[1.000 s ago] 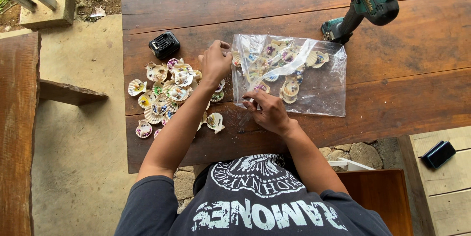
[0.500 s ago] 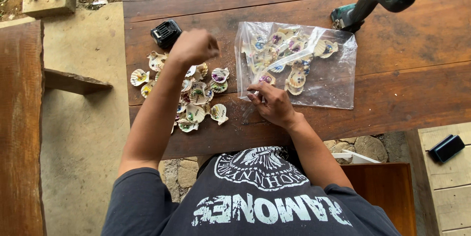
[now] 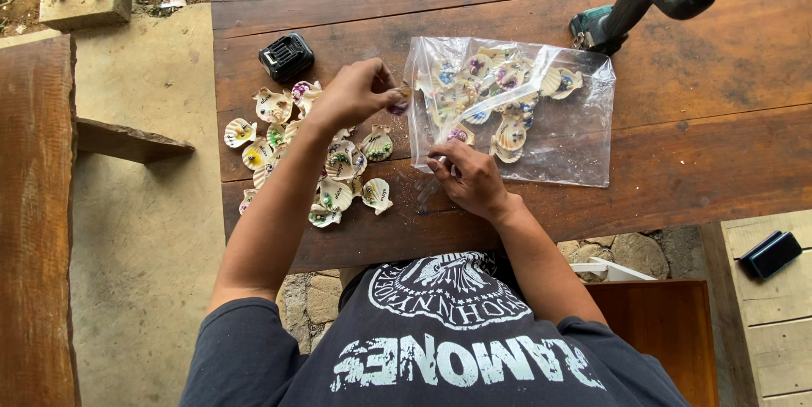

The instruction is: The person sorts decorated seashells from a pile on a wooden table into a clear plastic bag by hand.

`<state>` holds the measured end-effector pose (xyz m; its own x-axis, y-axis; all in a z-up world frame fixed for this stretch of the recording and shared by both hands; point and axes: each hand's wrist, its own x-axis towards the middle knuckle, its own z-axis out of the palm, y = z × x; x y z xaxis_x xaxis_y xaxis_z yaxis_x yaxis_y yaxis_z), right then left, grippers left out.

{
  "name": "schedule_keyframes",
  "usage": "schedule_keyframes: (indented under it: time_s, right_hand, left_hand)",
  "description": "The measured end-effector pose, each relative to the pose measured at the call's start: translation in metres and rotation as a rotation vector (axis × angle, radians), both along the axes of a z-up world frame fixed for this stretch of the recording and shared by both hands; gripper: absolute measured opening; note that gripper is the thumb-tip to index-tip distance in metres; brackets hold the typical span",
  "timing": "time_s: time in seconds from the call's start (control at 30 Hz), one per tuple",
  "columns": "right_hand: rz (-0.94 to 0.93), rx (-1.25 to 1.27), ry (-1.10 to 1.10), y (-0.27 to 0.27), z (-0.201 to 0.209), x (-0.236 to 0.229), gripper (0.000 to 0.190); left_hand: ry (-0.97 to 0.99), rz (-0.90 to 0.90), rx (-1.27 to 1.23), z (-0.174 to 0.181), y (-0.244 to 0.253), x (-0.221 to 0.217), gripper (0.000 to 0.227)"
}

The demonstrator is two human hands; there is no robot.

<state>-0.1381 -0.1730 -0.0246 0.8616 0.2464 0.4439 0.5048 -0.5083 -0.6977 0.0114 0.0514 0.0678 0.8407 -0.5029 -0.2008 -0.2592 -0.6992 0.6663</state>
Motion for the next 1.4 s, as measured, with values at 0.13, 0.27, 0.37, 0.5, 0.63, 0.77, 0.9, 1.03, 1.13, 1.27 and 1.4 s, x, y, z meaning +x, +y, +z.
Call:
schedule_keyframes:
  time_s: [0.13, 0.27, 0.37, 0.5, 0.63, 0.77, 0.9, 1.03, 1.13, 1.27, 1.4]
  right_hand:
    - [-0.002, -0.012, -0.016, 0.001, 0.005, -0.002, 0.017]
    - [-0.002, -0.016, -0.033, 0.002, 0.007, -0.003, 0.018]
    - [-0.005, -0.002, -0.020, 0.002, 0.006, -0.003, 0.018]
    - [-0.018, 0.002, -0.013, 0.003, 0.010, -0.005, 0.018]
    - [-0.017, 0.016, -0.033, 0.002, 0.006, -0.003, 0.018]
    - [-0.027, 0.001, -0.033, 0.003, 0.007, -0.003, 0.018]
    - [-0.021, -0.003, -0.034, 0.002, 0.005, -0.002, 0.017]
    - [-0.022, 0.001, -0.032, 0.002, 0.004, -0.003, 0.017]
    - [-0.021, 0.006, -0.045, 0.002, 0.004, -0.003, 0.017]
    - [-0.005, 0.010, -0.006, 0.002, 0.010, -0.004, 0.019]
    - [-0.019, 0.004, -0.007, 0.005, 0.017, -0.006, 0.020]
  left_hand:
    - [0.119, 0.146, -0.198, -0.044, -0.027, -0.012, 0.020]
    - [-0.154, 0.127, 0.071, -0.074, -0.044, -0.012, 0.019]
    - [-0.296, 0.030, 0.184, -0.091, -0.048, -0.011, 0.015]
    - [-0.295, -0.035, 0.087, -0.069, -0.043, -0.017, 0.018]
    - [-0.578, -0.084, 0.249, -0.071, -0.007, -0.002, 0.012]
    - [-0.432, -0.296, 0.491, -0.064, 0.013, -0.005, 0.028]
    - [-0.496, -0.371, 0.521, -0.073, 0.015, -0.003, 0.015]
    - [-0.438, -0.370, 0.502, -0.075, 0.012, -0.002, 0.014]
    - [-0.382, -0.372, 0.484, -0.064, 0.012, -0.005, 0.017]
    - [-0.259, -0.389, 0.477, -0.060, 0.014, -0.003, 0.021]
    - [-0.130, -0.363, 0.451, -0.036, 0.017, -0.007, 0.012]
